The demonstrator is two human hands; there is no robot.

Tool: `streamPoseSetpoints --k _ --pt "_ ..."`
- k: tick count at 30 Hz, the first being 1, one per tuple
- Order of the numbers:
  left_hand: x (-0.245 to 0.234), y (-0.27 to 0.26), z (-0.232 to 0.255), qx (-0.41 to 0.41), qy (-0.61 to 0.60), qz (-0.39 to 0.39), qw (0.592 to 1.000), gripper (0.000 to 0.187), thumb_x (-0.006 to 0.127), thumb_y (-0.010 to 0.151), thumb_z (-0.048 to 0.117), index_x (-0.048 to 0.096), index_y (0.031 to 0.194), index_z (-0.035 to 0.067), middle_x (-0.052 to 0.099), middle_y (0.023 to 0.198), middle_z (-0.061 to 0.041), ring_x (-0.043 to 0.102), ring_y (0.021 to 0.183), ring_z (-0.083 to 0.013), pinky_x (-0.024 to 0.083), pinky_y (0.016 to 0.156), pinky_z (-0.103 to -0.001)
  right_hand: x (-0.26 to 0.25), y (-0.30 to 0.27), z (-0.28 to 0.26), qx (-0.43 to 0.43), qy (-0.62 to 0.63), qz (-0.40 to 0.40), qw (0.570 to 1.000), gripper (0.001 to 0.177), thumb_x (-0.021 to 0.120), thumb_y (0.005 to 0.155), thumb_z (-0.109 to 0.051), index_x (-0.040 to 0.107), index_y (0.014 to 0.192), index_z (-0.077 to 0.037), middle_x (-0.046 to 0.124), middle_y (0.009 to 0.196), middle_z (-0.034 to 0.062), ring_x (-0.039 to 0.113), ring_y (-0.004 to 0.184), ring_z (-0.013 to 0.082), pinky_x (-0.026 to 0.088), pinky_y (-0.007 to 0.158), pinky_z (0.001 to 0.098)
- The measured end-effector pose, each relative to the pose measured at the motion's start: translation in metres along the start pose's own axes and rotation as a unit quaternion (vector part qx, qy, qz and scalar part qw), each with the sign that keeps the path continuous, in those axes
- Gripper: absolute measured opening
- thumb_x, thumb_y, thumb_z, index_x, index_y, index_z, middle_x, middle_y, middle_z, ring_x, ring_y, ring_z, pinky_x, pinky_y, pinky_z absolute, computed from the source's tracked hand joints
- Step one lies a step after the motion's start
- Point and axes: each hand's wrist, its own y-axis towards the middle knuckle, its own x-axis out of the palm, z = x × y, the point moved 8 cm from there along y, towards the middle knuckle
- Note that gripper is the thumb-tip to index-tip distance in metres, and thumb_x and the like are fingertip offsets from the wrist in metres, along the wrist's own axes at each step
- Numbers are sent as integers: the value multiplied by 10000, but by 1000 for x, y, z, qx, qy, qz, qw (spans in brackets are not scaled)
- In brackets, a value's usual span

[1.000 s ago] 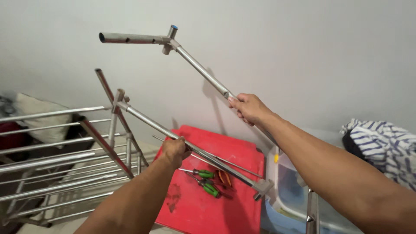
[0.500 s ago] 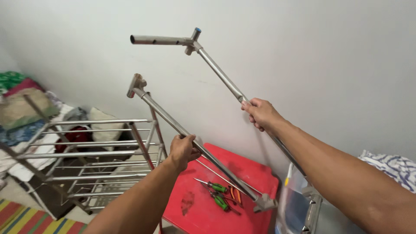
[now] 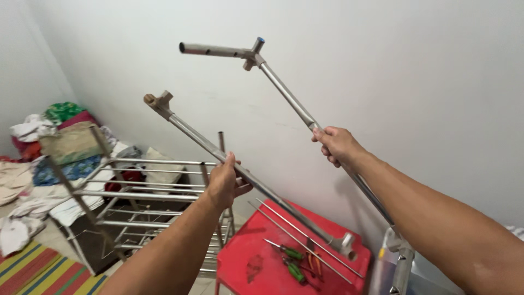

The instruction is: The person assembles a metal drying rack by connecting multiple tubular poles and joints. They insert poles into joints and secure them by hand, gradually building the frame structure.

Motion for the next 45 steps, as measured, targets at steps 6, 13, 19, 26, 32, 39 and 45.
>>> streamPoseSetpoints --k 6,13,19,26,32,39,45 --pt "-47 -6 32 11 -32 27 999 451 446 1048 477 547 1161 52 626 1019 -131 660 889 -310 624 815 -516 45 -3 -28 -10 8 -30 999 439 535 1004 -498 645 1029 -73 462 633 -14 400 458 92 317 403 285" --pt "-87 -29 70 48 -24 43 998 459 419 1056 480 528 1211 62 631 1046 -135 689 916 -293 632 803 -503 76 -8 -60 -35 -27 -46 998 450 536 1003 -492 666 1049 -64 462 629 -15 411 462 93 336 404 285" --pt "-99 -47 81 53 -38 62 996 368 449 1050 413 399 1238 100 662 1034 -145 725 877 -319 630 780 -528 90 -9 -70 -52 -21 -58 997 453 532 1004 -491 656 1035 -56 466 631 -11 413 460 97 337 405 287" --pt "-102 -49 76 61 -50 48 996 357 451 1057 398 427 1226 84 661 1003 -142 714 859 -301 637 768 -532 97 -14 -75 -64 -18 -65 996 458 538 1001 -498 658 1025 -57 468 616 -9 408 443 95 341 400 284" --pt "-100 -57 71 64 -52 36 996 349 449 1057 383 417 1223 77 653 1023 -140 714 869 -304 639 771 -530 98 -22 -77 -64 -26 -60 996 451 543 995 -499 657 1023 -64 473 607 -11 419 439 97 358 403 285" --pt "-104 -70 73 62 -26 40 997 322 464 1051 348 399 1247 101 659 1056 -145 697 895 -294 622 772 -538 101 -26 -78 -65 -28 -65 995 458 548 993 -512 658 1020 -68 477 606 -10 420 447 99 362 418 287" --pt "-107 -76 73 69 -20 38 997 333 463 1053 353 396 1253 96 659 1023 -134 690 865 -295 609 772 -548 103 -27 -78 -67 -22 -72 995 455 552 992 -511 646 1009 -66 473 610 -3 422 449 106 367 419 293"
